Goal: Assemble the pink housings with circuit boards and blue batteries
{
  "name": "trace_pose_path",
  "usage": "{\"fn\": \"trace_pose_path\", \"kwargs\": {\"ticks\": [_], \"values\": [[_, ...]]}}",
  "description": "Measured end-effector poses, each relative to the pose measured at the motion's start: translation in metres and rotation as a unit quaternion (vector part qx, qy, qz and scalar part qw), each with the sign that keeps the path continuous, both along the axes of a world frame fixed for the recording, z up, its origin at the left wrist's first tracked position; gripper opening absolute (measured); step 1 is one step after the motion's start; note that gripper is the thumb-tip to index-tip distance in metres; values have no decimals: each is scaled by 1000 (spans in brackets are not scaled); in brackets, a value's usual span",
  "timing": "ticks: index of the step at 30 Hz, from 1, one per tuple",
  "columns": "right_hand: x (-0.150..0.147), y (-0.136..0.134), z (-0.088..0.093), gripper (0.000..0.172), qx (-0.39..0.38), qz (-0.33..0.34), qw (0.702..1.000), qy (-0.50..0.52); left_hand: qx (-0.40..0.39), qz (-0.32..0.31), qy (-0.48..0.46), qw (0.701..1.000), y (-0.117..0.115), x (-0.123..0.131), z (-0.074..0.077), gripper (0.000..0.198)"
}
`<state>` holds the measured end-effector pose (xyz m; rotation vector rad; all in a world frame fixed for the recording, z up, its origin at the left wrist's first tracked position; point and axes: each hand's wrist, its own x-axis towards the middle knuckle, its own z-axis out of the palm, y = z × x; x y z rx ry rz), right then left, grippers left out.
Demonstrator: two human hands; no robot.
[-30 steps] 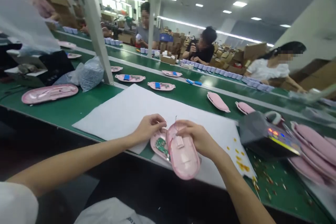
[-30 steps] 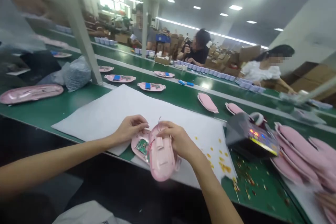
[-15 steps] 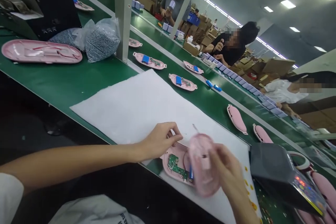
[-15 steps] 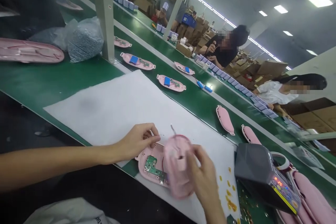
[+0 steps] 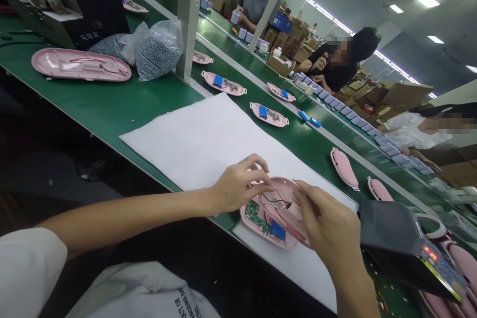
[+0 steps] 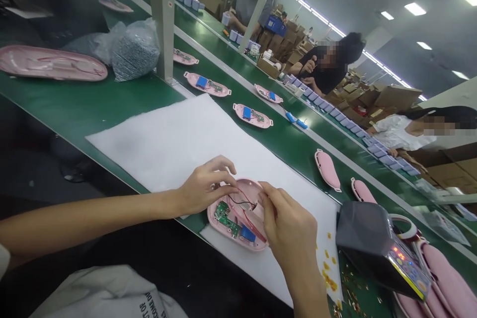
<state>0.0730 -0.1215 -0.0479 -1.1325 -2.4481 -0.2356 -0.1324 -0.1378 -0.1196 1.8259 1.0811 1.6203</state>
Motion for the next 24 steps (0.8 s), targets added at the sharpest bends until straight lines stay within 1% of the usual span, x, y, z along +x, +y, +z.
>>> {"fn": "trace_pose_path", "kwargs": {"ticks": [3, 6, 7, 9, 11, 12, 13, 15, 16, 17, 18, 20, 21, 22, 24], "values": [[-5, -1, 3, 19, 75, 32, 996, -28, 30, 32, 92, 995, 3, -2, 1, 13], [-12, -3, 3, 18, 138, 14, 990, -33, 44, 44, 185, 981, 5, -3, 8, 11], [-14, -4, 2, 18, 154, 4, 987, -38, 42, 33, 209, 977, 5, -4, 11, 11], [-16, -4, 0, 17, 178, -6, 983, -51, 28, -27, 224, 974, 5, -7, 17, 9], [-15, -4, 0, 17, 195, -17, 979, -58, -1, -94, 187, 978, 4, -10, 21, 6], [-14, -4, 0, 16, 212, -26, 975, -60, -28, -108, 157, 981, 3, -12, 22, 6], [-13, -4, 1, 16, 235, -36, 969, -64, -61, -105, 126, 984, 3, -13, 24, 7], [-11, -3, 3, 15, 285, -57, 954, -76, -130, -74, 75, 986, 1, -16, 25, 8], [-10, -2, 3, 16, 302, -63, 947, -84, -152, -74, 56, 984, 0, -17, 25, 8], [-9, -2, 3, 16, 310, -65, 944, -93, -161, -95, 43, 981, -1, -18, 25, 8], [-8, -2, 3, 16, 311, -64, 943, -101, -157, -136, 36, 977, -2, -19, 25, 7], [-7, -2, 3, 15, 296, -50, 948, -108, -122, -214, 39, 968, -3, -18, 24, 5], [-7, -2, 2, 16, 280, -37, 953, -107, -95, -226, 42, 969, -2, -18, 23, 4], [-8, -3, 2, 16, 260, -21, 960, -103, -70, -210, 40, 974, -1, -17, 22, 4], [-9, -4, 1, 17, 209, 8, 974, -83, -30, -117, 19, 992, 3, -13, 18, 6]]}}
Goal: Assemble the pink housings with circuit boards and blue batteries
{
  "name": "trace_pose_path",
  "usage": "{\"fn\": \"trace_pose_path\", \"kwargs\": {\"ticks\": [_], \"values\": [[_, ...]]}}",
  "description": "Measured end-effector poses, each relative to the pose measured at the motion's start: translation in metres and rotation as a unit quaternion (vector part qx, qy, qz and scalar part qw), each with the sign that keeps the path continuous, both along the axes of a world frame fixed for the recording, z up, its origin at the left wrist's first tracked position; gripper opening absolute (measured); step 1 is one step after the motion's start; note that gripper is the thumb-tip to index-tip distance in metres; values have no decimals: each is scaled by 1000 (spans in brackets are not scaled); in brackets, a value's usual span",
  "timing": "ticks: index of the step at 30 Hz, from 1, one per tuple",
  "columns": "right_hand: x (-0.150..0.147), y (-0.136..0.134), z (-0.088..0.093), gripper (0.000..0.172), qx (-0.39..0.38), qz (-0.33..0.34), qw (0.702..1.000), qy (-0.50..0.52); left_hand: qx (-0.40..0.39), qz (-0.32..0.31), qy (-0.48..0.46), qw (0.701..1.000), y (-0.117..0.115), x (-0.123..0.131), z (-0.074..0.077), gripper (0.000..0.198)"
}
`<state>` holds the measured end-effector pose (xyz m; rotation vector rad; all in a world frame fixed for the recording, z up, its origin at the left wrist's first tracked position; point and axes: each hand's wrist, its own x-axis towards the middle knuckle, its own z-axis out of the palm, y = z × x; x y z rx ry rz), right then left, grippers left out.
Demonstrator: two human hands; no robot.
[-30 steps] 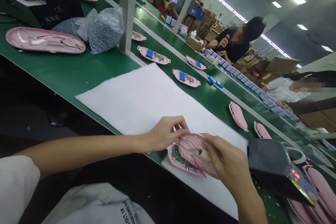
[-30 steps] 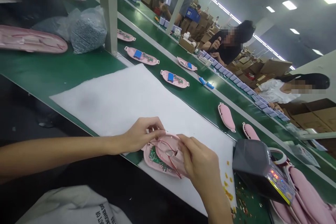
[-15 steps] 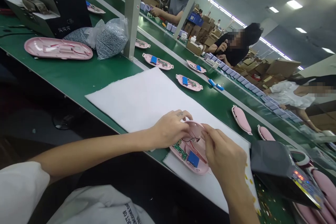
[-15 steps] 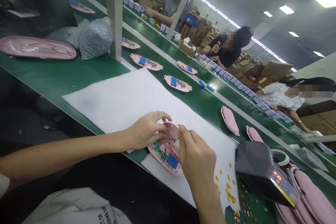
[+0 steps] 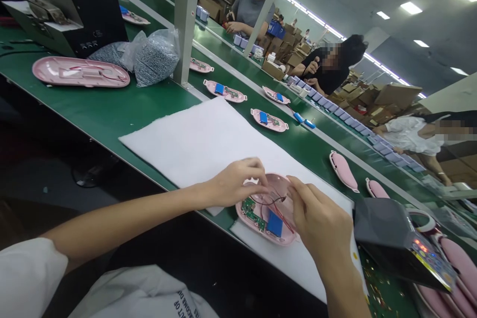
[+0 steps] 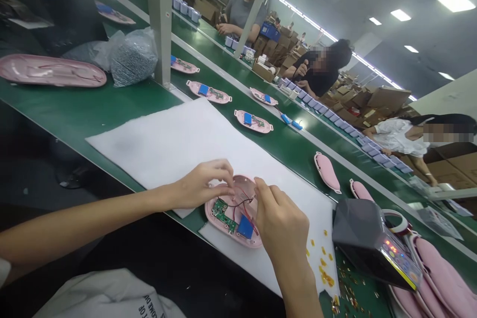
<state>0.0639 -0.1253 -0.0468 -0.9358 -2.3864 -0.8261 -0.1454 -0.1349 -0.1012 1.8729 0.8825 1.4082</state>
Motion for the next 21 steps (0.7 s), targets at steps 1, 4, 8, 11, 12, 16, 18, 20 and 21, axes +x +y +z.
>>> {"fn": "trace_pose_path", "kwargs": {"ticks": [1, 4, 8, 11, 12, 16, 18, 20, 21], "values": [[-1, 0, 0, 17, -25, 10, 1000, 11, 16, 44, -11, 999, 2, 2, -2, 6], [-6, 0, -1, 18, -50, 24, 998, 39, 55, 92, -25, 994, 6, 12, -10, 7], [-7, 3, -4, 17, -53, 49, 996, 48, 46, 109, -82, 990, 3, 23, -18, 10], [-8, 5, -6, 17, -77, 52, 991, 92, -27, 115, -154, 981, 1, 25, -17, 1], [-8, 6, -7, 17, -78, 45, 990, 108, -75, 107, -188, 973, 2, 25, -16, 9], [-9, 10, -8, 18, -76, 14, 988, 135, -269, 20, -266, 925, 8, 18, -13, 43], [-11, 14, -8, 20, -122, -1, 983, 138, -295, 1, -252, 922, 11, 16, -13, 43], [-13, 17, -7, 19, -186, -24, 973, 136, -297, 17, -236, 925, 11, 16, -13, 42], [-14, 18, -7, 19, -218, -41, 966, 133, -298, 28, -230, 926, 11, 17, -13, 42]]}}
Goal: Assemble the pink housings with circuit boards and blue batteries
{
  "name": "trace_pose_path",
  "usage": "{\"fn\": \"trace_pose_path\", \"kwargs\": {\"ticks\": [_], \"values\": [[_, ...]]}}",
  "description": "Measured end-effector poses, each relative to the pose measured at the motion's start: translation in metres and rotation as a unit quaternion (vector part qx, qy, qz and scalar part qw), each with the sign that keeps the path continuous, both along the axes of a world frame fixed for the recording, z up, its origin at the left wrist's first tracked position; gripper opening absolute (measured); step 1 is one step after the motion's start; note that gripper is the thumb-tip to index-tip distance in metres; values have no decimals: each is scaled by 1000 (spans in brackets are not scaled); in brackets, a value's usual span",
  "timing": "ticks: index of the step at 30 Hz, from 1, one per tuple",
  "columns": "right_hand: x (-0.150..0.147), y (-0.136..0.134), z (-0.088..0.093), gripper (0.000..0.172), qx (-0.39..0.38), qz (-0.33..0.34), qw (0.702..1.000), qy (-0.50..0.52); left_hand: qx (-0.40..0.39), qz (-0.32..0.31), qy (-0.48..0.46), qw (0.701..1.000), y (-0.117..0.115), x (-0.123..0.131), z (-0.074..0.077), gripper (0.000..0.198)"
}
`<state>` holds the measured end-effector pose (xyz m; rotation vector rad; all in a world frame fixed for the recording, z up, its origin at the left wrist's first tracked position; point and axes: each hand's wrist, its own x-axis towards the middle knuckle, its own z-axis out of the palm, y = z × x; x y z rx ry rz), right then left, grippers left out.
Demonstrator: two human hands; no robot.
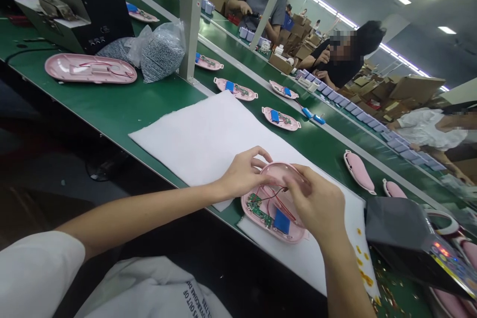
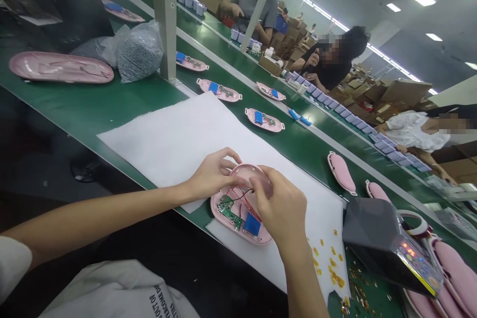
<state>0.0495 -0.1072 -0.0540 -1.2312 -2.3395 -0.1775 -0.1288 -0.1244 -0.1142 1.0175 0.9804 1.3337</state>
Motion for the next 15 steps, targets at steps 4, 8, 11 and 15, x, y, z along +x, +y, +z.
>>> {"fn": "trace_pose_path", "kwargs": {"ticks": [4, 8, 11, 15], "values": [[-4, 8, 1, 22, -151, -9, 988, -13, -8, 6, 27, 1000, -4, 2, 2, 42], [-2, 17, 1, 22, -255, 19, 966, 28, 15, 17, 47, 999, -5, 2, 3, 41], [-2, 20, 0, 19, -282, 14, 957, 60, 16, 9, 57, 998, -6, 2, 3, 41], [-7, 17, 1, 13, -267, -29, 962, 45, 5, -17, 48, 999, -8, 1, 2, 39]]}}
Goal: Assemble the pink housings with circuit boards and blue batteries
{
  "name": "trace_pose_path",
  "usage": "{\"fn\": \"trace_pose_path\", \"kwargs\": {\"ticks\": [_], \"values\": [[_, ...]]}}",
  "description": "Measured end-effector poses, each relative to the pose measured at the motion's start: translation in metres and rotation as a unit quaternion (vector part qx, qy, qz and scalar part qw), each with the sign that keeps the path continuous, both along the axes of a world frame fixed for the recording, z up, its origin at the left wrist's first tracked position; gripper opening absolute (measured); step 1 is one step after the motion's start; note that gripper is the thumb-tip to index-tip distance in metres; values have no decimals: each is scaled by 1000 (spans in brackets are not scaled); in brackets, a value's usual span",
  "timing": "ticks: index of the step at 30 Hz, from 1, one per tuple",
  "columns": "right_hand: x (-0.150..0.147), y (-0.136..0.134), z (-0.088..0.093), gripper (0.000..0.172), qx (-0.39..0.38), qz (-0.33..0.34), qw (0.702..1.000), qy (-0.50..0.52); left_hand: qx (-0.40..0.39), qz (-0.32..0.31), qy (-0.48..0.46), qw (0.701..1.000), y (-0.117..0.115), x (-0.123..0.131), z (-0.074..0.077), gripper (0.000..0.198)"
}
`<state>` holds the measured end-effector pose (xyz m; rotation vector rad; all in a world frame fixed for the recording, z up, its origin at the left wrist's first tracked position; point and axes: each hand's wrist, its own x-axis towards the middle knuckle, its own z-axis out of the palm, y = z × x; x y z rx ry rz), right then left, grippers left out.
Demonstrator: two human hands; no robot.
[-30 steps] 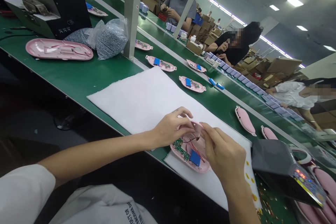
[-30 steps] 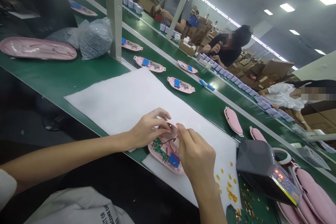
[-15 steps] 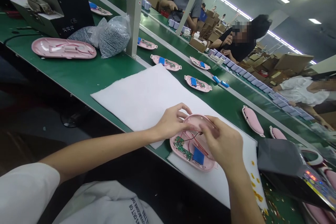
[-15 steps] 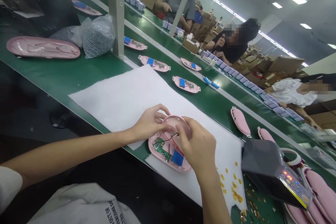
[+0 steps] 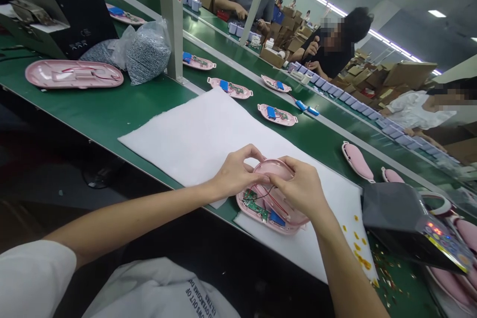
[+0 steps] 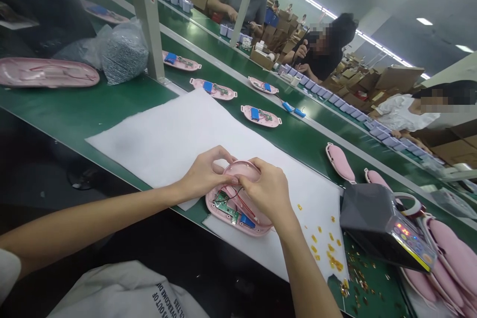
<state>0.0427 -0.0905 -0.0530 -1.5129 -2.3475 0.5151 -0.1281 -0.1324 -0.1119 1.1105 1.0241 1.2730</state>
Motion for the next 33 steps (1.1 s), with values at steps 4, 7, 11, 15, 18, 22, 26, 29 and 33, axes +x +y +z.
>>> {"fn": "trace_pose_path", "kwargs": {"ticks": [4, 7, 11, 15, 18, 22, 26, 29, 33], "values": [[-1, 0, 3, 18, -13, 23, 1000, 9, 17, 1, -16, 1000, 0, 1, 0, 40], [0, 1, 3, 21, -28, 30, 999, 7, 24, -7, -33, 999, 0, 2, -1, 40], [0, -2, 3, 26, 22, 46, 998, -35, 26, -12, -38, 999, -1, 1, -1, 38], [4, -5, 1, 33, 114, 79, 987, -83, 31, -32, -10, 999, 1, -2, -1, 42], [8, -3, -3, 31, 140, 99, 984, -53, 8, -64, 3, 998, 6, -3, -1, 44], [10, 1, -8, 26, 134, 106, 985, -7, -3, -86, 18, 996, 11, 0, 2, 32], [10, 2, -7, 31, 122, 106, 987, 8, -24, -90, 46, 995, 12, 2, 6, 24], [12, -1, -4, 35, 115, 89, 989, -4, -37, -94, 64, 993, 12, 2, 8, 22], [16, 0, -1, 28, 64, 29, 997, -44, -29, -82, 73, 994, 14, 3, 8, 24]]}}
